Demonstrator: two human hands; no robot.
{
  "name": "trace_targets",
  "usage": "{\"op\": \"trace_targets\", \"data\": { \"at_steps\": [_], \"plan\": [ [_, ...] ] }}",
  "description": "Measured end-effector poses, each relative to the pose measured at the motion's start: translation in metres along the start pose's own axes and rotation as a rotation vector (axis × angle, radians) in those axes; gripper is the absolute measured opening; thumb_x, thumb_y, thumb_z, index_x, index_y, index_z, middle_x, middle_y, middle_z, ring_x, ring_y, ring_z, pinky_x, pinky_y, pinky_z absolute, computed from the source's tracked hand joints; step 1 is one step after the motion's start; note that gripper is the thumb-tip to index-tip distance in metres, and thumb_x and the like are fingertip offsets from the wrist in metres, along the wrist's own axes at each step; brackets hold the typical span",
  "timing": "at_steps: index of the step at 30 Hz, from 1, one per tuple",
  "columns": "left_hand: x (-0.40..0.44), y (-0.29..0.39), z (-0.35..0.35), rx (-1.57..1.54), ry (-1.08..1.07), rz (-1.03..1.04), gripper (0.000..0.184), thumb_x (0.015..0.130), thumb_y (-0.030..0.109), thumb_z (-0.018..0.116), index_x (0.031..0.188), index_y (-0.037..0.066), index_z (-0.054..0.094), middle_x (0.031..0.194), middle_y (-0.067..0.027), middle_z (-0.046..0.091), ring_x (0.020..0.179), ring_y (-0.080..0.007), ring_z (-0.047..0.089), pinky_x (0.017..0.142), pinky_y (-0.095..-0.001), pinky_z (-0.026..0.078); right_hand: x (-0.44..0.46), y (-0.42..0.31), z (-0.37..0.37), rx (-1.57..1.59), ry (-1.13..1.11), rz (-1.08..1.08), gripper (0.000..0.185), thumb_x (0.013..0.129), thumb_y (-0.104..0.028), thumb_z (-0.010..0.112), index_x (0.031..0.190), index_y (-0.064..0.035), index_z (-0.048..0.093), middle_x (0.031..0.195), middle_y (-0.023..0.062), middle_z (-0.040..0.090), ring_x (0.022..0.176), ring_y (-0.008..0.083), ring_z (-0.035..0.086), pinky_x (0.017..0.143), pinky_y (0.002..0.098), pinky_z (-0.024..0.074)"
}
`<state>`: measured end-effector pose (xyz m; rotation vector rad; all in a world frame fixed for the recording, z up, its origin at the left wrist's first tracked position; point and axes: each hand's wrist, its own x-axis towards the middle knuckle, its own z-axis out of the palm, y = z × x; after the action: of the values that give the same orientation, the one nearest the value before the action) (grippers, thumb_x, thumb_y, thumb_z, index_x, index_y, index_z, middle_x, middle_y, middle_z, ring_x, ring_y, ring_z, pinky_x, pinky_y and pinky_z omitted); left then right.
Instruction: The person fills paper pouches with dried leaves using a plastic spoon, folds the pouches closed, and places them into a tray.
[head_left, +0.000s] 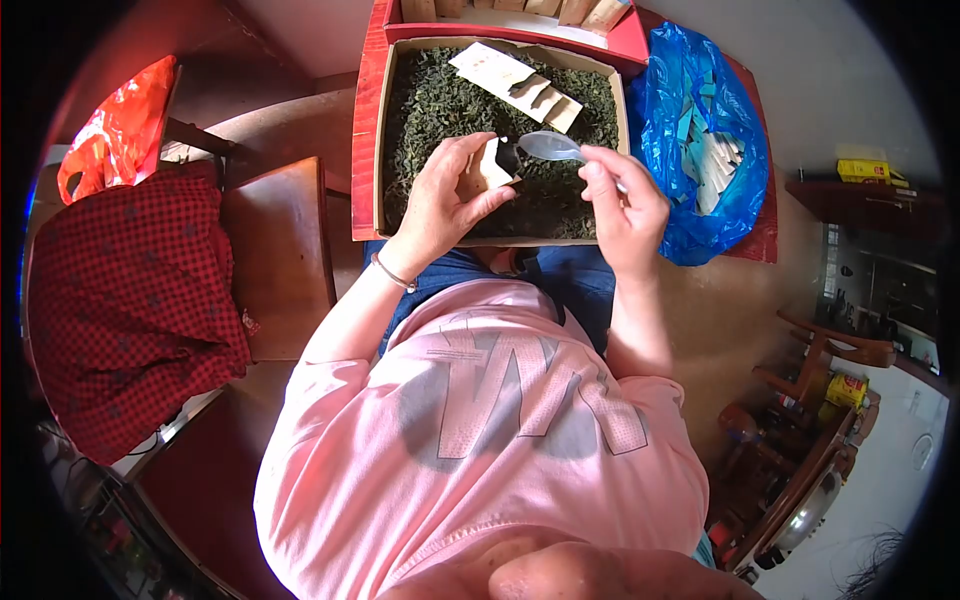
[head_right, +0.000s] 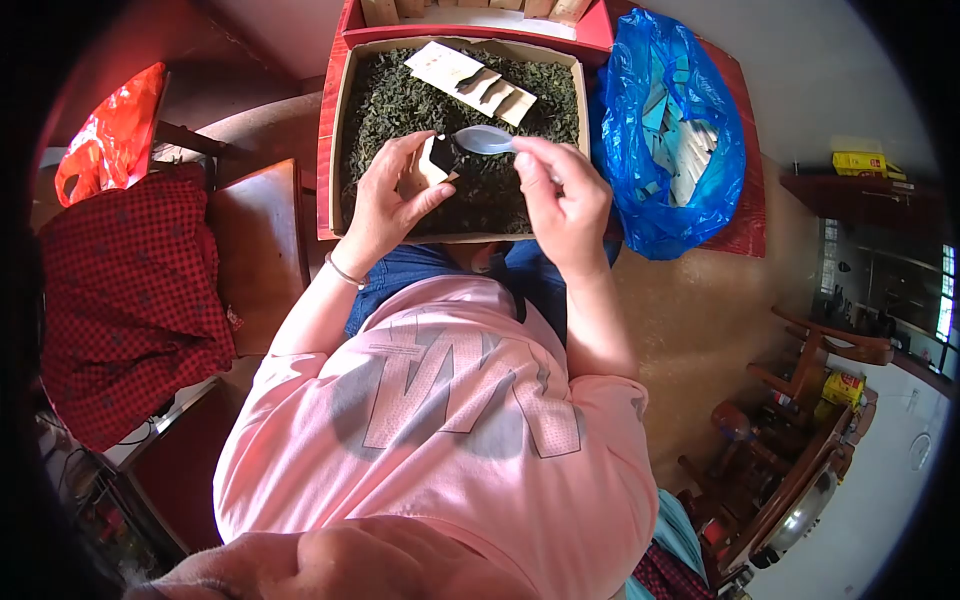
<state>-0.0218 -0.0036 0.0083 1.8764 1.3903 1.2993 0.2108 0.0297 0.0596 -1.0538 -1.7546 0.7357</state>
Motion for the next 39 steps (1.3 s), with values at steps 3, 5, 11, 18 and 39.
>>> {"op": "trace_targets", "data": {
  "at_steps": [3, 5, 11, 18, 39],
  "plan": [
    [0.000, 0.001, -0.001, -0.050, 0.018, -0.030, 0.065, 0.085, 0.027, 0.087, 0.137, 0.002, 0.060, 0.120, -0.0153, 0.067, 0.109, -0.0292, 0.066, 0.096, -0.0379, 0.052, -0.003, 0.024, 0.002, 0.030, -0.031, 0.150, 0.019, 0.102, -0.008, 0.068, 0.118, 0.0004, 0.075, 0.103, 0.0096, 0.076, 0.083, 0.0104, 0.071, 0.067, 0.0243, 0.0562],
    [0.000, 0.003, -0.002, -0.030, 0.005, -0.065, 0.064, 0.085, 0.026, 0.088, 0.137, 0.002, 0.060, 0.120, -0.0153, 0.067, 0.109, -0.0293, 0.066, 0.097, -0.0377, 0.052, -0.007, 0.037, 0.008, -0.206, -0.207, 0.137, 0.020, 0.099, -0.008, 0.069, 0.117, -0.0010, 0.075, 0.101, 0.0116, 0.077, 0.082, 0.0129, 0.072, 0.068, 0.0284, 0.0564],
    [-0.001, -0.001, 0.000, -0.007, 0.035, 0.013, 0.065, 0.084, 0.025, 0.088, 0.137, 0.002, 0.060, 0.121, -0.0152, 0.067, 0.109, -0.0291, 0.066, 0.096, -0.0374, 0.052, -0.021, 0.045, 0.035, -0.028, -0.564, 0.316, 0.018, 0.096, -0.014, 0.067, 0.106, -0.0045, 0.079, 0.085, 0.0194, 0.075, 0.079, 0.0302, 0.077, 0.075, 0.0385, 0.0590],
    [-0.001, 0.002, -0.002, -0.029, 0.004, -0.051, 0.064, 0.084, 0.023, 0.088, 0.137, 0.002, 0.060, 0.121, -0.0153, 0.067, 0.111, -0.0299, 0.066, 0.097, -0.0379, 0.052, -0.009, 0.048, 0.015, 0.244, -0.350, 0.595, 0.024, 0.105, -0.022, 0.063, 0.113, -0.0040, 0.076, 0.085, 0.0019, 0.072, 0.066, 0.0054, 0.064, 0.057, 0.0185, 0.0458],
    [0.001, 0.002, -0.001, -0.004, -0.028, -0.043, 0.065, 0.078, 0.011, 0.088, 0.137, 0.007, 0.060, 0.118, -0.0137, 0.066, 0.106, -0.0318, 0.065, 0.094, -0.0388, 0.052, -0.002, -0.010, 0.024, -0.115, -0.240, -0.335, 0.022, 0.092, 0.001, 0.076, 0.113, -0.0036, 0.076, 0.094, 0.0099, 0.072, 0.074, 0.0174, 0.067, 0.063, 0.0290, 0.0526]
  ]
}}
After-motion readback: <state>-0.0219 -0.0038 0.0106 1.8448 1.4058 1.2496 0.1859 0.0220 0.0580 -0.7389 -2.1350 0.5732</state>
